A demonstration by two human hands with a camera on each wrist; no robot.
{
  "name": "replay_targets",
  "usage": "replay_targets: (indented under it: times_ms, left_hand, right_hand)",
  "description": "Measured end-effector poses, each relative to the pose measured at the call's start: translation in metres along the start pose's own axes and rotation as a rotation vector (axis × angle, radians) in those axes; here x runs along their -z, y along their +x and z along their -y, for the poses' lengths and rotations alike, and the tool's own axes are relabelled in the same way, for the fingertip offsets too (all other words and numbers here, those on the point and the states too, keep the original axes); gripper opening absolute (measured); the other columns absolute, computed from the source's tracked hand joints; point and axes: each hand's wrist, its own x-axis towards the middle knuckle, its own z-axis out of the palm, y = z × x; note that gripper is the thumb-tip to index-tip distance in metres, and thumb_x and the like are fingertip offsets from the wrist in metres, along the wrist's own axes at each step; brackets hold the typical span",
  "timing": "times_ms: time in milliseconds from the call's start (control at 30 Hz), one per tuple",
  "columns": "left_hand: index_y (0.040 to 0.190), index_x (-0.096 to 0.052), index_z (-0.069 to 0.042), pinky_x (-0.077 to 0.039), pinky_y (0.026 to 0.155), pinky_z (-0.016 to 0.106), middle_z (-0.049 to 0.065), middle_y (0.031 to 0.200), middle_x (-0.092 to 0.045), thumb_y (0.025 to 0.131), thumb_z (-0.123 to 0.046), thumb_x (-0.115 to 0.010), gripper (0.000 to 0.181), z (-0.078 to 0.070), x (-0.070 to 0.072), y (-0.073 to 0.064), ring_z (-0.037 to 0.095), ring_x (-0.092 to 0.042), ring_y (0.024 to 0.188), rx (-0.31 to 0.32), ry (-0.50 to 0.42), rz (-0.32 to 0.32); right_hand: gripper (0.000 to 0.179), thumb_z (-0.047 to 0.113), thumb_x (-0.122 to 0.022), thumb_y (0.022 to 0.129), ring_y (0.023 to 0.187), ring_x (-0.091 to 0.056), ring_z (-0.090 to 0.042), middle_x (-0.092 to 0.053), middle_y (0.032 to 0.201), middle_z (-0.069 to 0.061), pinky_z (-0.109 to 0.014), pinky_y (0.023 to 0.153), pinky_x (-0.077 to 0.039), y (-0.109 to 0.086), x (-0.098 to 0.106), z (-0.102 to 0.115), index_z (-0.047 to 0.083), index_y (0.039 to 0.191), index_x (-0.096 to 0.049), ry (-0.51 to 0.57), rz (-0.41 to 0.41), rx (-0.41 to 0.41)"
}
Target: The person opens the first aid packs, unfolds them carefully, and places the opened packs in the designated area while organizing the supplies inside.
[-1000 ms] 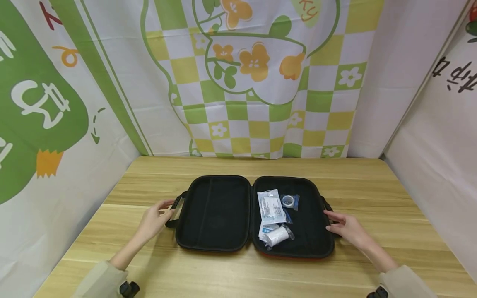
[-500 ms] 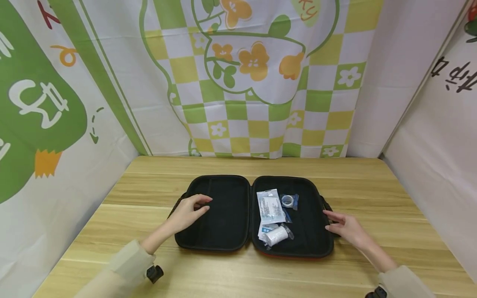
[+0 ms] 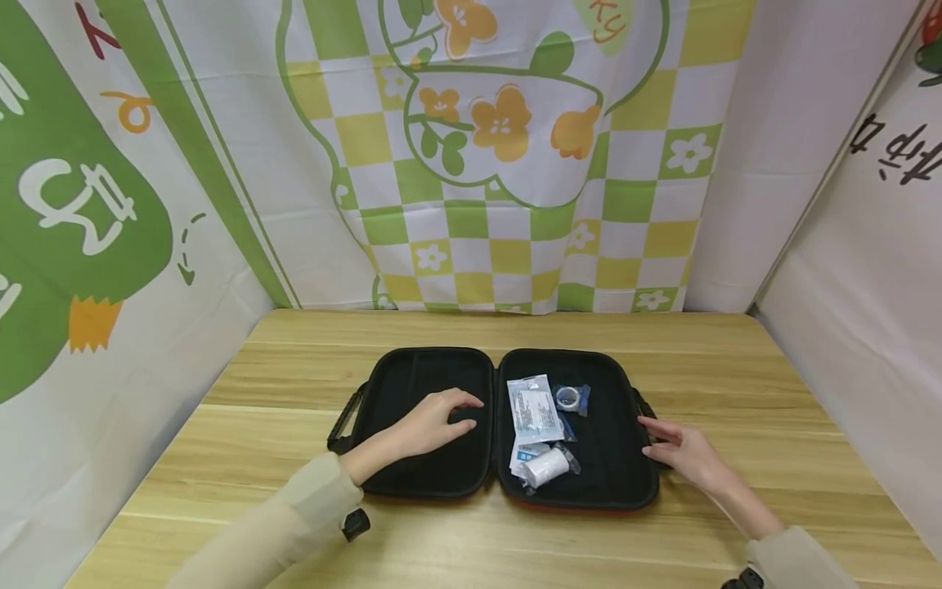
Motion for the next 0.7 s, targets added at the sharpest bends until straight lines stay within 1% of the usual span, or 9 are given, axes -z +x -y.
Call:
replay_targets:
  times_ms: [167, 367, 400, 467, 567, 600, 633, 700]
  left_hand:
    - [0.112, -0.058, -0.010, -0.041, 0.089, 0.027, 0.004, 0.111, -0.057, 0.086, -0.019, -0.057, 0.028, -0.010, -0.009, 0.010, 0.016, -0.051, 0.105, -0.037, 0.067, 0.048]
    - [0.115, -0.056, -0.007, -0.041, 0.089, 0.023, 0.005, 0.114, -0.056, 0.085, -0.022, -0.058, 0.033, -0.018, -0.019, 0.021, 0.014, -0.051, 0.106, -0.085, 0.122, 0.086]
    - [0.115, -0.056, -0.006, -0.041, 0.089, 0.023, 0.006, 0.115, -0.055, 0.085, -0.023, -0.058, 0.035, -0.018, -0.021, 0.023, 0.014, -0.050, 0.107, -0.096, 0.137, 0.091]
    - [0.118, -0.054, -0.006, -0.039, 0.092, 0.023, 0.007, 0.120, -0.053, 0.084, -0.024, -0.059, 0.039, -0.019, -0.024, 0.026, 0.015, -0.047, 0.112, -0.111, 0.166, 0.111]
    - [0.122, -0.051, -0.007, -0.036, 0.096, 0.025, 0.010, 0.126, -0.048, 0.083, -0.028, -0.060, 0.045, -0.020, -0.030, 0.031, 0.017, -0.042, 0.118, -0.125, 0.209, 0.140]
    - [0.123, -0.050, -0.007, -0.035, 0.097, 0.025, 0.010, 0.128, -0.046, 0.083, -0.030, -0.060, 0.047, -0.021, -0.032, 0.033, 0.018, -0.040, 0.120, -0.129, 0.227, 0.148]
    - [0.124, -0.049, -0.007, -0.034, 0.098, 0.026, 0.011, 0.130, -0.044, 0.082, -0.031, -0.061, 0.049, -0.022, -0.033, 0.035, 0.018, -0.039, 0.121, -0.133, 0.243, 0.156]
    - [0.126, -0.047, -0.008, -0.032, 0.099, 0.025, 0.011, 0.133, -0.041, 0.082, -0.034, -0.061, 0.053, -0.023, -0.036, 0.038, 0.019, -0.037, 0.123, -0.141, 0.280, 0.174]
  right_hand:
    - [0.051, 0.011, -0.058, 0.085, 0.106, -0.046, -0.045, -0.040, 0.124, -0.034, -0.014, 0.069, -0.044, -0.001, 0.000, 0.002, -0.016, 0.124, -0.039, 0.014, 0.013, 0.005]
    - [0.051, 0.011, -0.058, 0.084, 0.105, -0.047, -0.043, -0.043, 0.122, -0.033, -0.013, 0.070, -0.044, -0.001, 0.000, 0.002, -0.016, 0.123, -0.040, 0.008, 0.000, 0.020]
    - [0.051, 0.012, -0.059, 0.084, 0.105, -0.050, -0.036, -0.045, 0.122, -0.031, -0.013, 0.070, -0.044, -0.001, 0.000, 0.002, -0.016, 0.123, -0.040, 0.003, -0.002, 0.017]
    - [0.051, 0.012, -0.059, 0.084, 0.104, -0.051, -0.030, -0.045, 0.122, -0.030, -0.013, 0.070, -0.044, -0.001, 0.000, 0.001, -0.015, 0.123, -0.041, -0.005, -0.002, 0.019]
    - [0.051, 0.012, -0.058, 0.085, 0.104, -0.052, -0.029, -0.043, 0.123, -0.031, -0.013, 0.070, -0.044, -0.001, 0.001, 0.000, -0.015, 0.124, -0.040, -0.003, 0.007, 0.014]
    - [0.051, 0.013, -0.058, 0.085, 0.104, -0.052, -0.029, -0.043, 0.123, -0.031, -0.013, 0.070, -0.044, -0.001, 0.001, 0.000, -0.015, 0.124, -0.040, -0.003, 0.010, 0.012]
    - [0.051, 0.012, -0.058, 0.085, 0.105, -0.049, -0.038, -0.041, 0.123, -0.033, -0.013, 0.070, -0.044, -0.001, 0.000, 0.001, -0.015, 0.124, -0.039, 0.003, 0.013, 0.016]
    - [0.052, 0.012, -0.057, 0.085, 0.106, -0.047, -0.043, -0.040, 0.124, -0.034, -0.013, 0.070, -0.044, -0.002, 0.000, 0.002, -0.016, 0.124, -0.038, 0.011, 0.016, 0.010]
